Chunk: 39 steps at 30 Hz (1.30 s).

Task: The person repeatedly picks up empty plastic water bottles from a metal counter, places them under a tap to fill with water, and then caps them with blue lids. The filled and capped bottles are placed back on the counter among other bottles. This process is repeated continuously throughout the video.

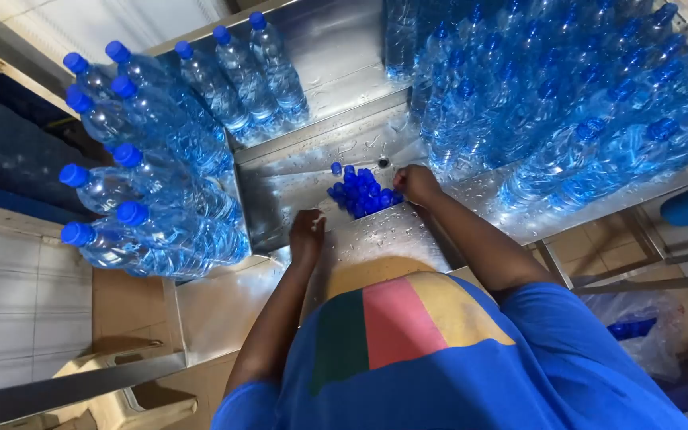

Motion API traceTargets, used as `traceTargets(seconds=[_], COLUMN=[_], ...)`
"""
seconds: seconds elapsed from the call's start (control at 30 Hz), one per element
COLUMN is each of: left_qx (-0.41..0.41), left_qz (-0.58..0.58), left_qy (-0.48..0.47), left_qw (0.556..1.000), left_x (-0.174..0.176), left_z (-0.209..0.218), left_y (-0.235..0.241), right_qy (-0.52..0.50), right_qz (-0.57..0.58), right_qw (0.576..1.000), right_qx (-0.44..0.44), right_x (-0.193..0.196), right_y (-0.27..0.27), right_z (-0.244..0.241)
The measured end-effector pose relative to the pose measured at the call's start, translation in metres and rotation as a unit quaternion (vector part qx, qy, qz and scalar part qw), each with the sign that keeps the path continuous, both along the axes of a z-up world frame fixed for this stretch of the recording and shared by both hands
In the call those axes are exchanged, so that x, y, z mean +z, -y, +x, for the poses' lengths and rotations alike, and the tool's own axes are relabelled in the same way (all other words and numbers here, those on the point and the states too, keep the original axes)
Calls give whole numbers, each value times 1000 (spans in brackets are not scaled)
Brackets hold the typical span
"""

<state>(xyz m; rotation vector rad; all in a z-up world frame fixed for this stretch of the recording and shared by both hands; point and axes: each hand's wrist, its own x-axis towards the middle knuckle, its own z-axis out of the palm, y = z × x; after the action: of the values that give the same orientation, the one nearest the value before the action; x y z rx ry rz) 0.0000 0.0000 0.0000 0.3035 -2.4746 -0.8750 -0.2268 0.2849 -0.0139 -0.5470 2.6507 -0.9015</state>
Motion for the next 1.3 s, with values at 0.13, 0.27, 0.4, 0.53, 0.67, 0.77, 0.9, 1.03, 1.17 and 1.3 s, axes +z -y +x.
traceTargets(seconds=[0.13, 0.27, 0.4, 0.53, 0.67, 0.77, 0.9, 1.03, 1.17, 1.3], left_qx=[-49, -127, -48, -27, -76, -75, -84, -104, -72, -43], left_qz=[79, 46, -7, -38, -185, -271, -247, -109, -48, 12], left_qy=[233, 300, 323, 311, 271, 241, 188, 167, 201, 235], left_qw=[968, 944, 945, 949, 942, 929, 947, 974, 976, 971], left_x=[-3, 12, -50, -25, -21, -39, -33, 2, -11, -25], left_z=[-44, -79, -116, -128, -148, -159, -144, -135, -138, -113], left_y=[-29, -56, -51, -65, -77, -75, -88, -115, -111, -88], right_qy=[-13, -19, -46, -61, -74, -79, -91, -90, -86, -64], right_qz=[-17, -60, -68, -67, -108, -103, -54, -32, -11, 83], right_qw=[1000, 998, 995, 994, 987, 985, 989, 991, 993, 982], right_qx=[3, 15, 60, 60, 93, 110, 103, 94, 86, 158], right_x=[42, 71, 65, 103, 137, 136, 92, 42, 10, -23], right_y=[-37, -67, -90, -108, -117, -121, -129, -121, -93, -44], right_z=[31, 51, 47, 56, 66, 60, 38, 10, -19, -40])
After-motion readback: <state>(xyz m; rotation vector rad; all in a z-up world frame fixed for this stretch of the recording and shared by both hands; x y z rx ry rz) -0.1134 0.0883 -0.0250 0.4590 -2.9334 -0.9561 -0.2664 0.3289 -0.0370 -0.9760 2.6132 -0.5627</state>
